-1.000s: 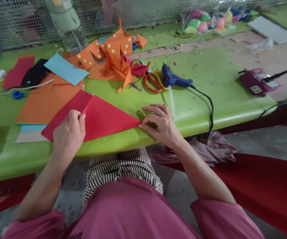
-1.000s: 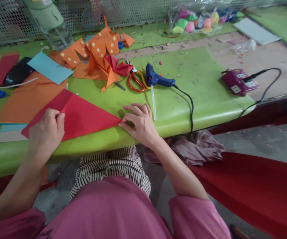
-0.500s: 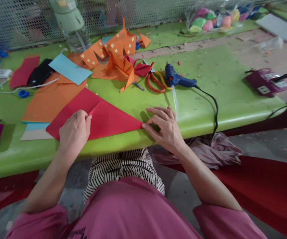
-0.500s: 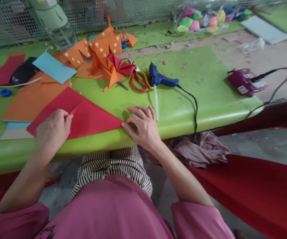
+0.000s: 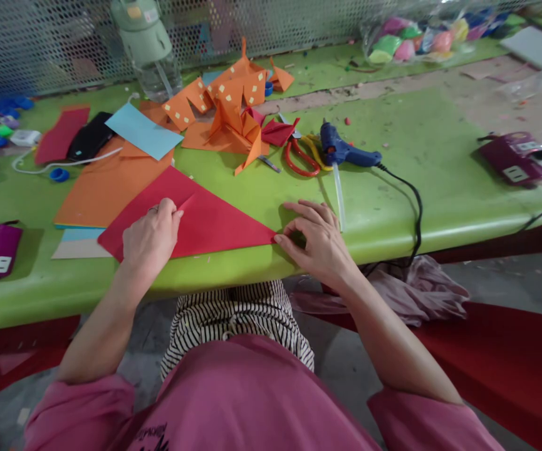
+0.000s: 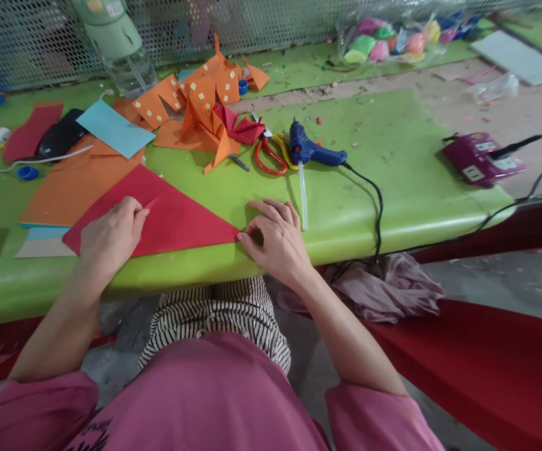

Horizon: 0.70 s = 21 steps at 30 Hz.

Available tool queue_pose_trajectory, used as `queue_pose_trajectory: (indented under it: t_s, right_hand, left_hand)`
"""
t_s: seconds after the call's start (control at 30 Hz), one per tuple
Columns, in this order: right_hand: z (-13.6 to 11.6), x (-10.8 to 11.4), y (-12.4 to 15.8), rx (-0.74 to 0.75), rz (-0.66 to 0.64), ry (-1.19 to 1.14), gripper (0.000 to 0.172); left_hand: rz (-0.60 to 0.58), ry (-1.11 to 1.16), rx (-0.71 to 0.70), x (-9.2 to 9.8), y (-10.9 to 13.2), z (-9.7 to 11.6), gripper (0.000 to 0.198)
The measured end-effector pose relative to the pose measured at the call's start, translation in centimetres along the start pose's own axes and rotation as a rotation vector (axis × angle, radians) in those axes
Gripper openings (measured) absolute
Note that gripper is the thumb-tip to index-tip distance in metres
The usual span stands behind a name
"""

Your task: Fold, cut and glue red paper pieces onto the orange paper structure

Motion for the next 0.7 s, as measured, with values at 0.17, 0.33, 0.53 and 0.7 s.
queue_pose_trajectory:
  t_s: [0.17,0.33,0.53,0.7]
  right_hand:
    - [-0.2,0.0,0.0,-0.024,-0.010,0.012,0.021]
    - [-0.2,0.0,-0.1,-0.042,-0.023,0.023,0.023]
    - [-0.3,-0.1,-0.2,-0.025,-0.026,0.025,0.023]
    - [-0.4,-0.1,-0.1,-0.009,-0.020,0.030,0.021]
  left_hand:
    - [-0.001,-0.001,0.006,0.0,0.0,0.3,0.033]
    - [0.009,-0.008,0.011,-0.2,-0.1,0.5,0.033]
    - [0.073,-0.015,-0.012,-0.7,-0.1,0.7,0.035]
    - [0.223,-0.058,-0.218,0.3,-0.7,1.6,0.039]
Point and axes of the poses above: each hand's wrist, its own y-axis away from the middle knuckle, its own x-axis out of the back of the hand, z = x × y, the point moved 6 cm from there along -y, towards the middle knuckle, and after that the axes turned 15 degrees about -x, right-handed, at the moved point
